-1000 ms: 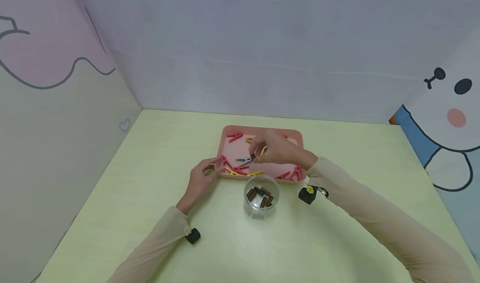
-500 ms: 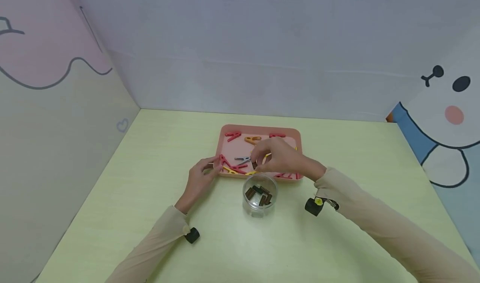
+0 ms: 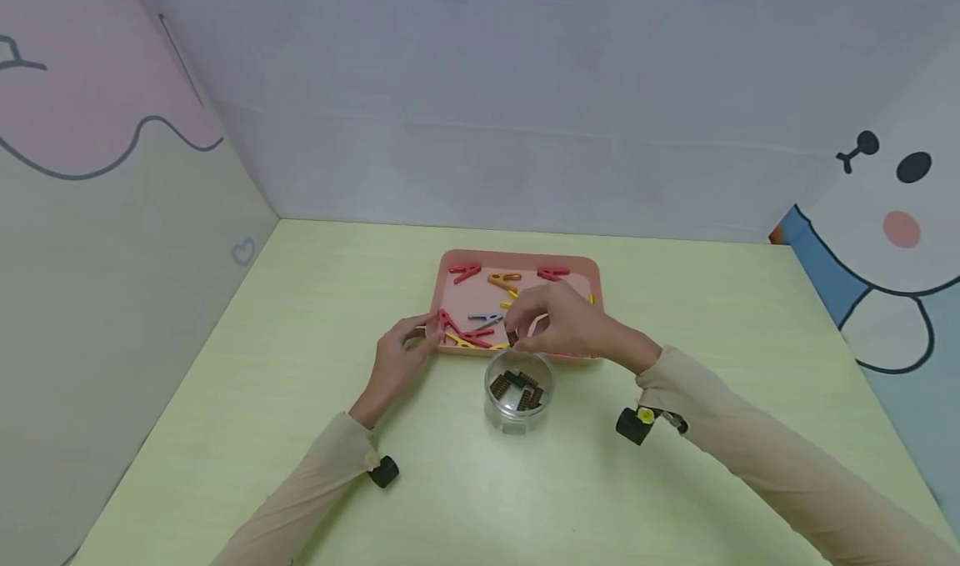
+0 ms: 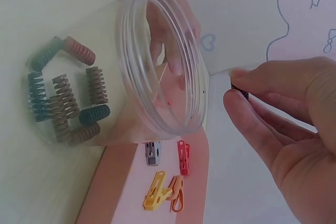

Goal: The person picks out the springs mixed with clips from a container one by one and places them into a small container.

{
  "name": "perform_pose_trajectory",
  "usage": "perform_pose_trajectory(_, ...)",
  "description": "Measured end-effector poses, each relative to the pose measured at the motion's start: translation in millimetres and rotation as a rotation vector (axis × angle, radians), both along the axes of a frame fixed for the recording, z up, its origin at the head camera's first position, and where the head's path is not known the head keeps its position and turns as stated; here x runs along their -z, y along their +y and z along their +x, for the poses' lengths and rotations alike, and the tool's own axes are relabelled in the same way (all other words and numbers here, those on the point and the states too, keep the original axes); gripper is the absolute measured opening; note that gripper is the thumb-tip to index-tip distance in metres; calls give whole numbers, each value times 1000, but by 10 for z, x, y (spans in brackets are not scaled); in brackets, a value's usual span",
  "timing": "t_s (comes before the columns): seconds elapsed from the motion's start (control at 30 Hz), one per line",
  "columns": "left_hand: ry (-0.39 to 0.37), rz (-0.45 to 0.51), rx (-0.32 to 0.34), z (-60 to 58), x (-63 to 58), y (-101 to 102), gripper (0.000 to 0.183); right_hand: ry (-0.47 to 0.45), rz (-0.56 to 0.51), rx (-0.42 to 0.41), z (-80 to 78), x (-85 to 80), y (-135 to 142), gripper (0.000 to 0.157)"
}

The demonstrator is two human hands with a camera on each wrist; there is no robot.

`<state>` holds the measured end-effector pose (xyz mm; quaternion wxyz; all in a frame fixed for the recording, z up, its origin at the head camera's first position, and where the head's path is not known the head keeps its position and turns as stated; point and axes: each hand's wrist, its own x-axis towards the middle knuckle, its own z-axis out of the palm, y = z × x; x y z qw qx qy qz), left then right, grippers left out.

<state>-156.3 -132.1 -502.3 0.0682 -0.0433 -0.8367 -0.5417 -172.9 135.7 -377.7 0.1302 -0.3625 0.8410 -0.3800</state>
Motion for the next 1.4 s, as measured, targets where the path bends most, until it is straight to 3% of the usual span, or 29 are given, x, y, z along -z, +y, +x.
perform_pose_trajectory(0.3,-14,-7,-19,1,7,13,37,-43,-16,-6,137,-26,9,15)
perform_pose_trajectory(0.53,-21,0,-20,-4,17,-9,37,-23,-2,-7,243,3,19,14)
perform_pose_trajectory(0.97,-38,-25,-35,-9,34,-32,37,-40,-32,-21,312,110,-6,14)
perform_pose_trajectory(1.4,-45,-2,-31,4,25,-41,37,8,-14,-39,383,114,-31,17)
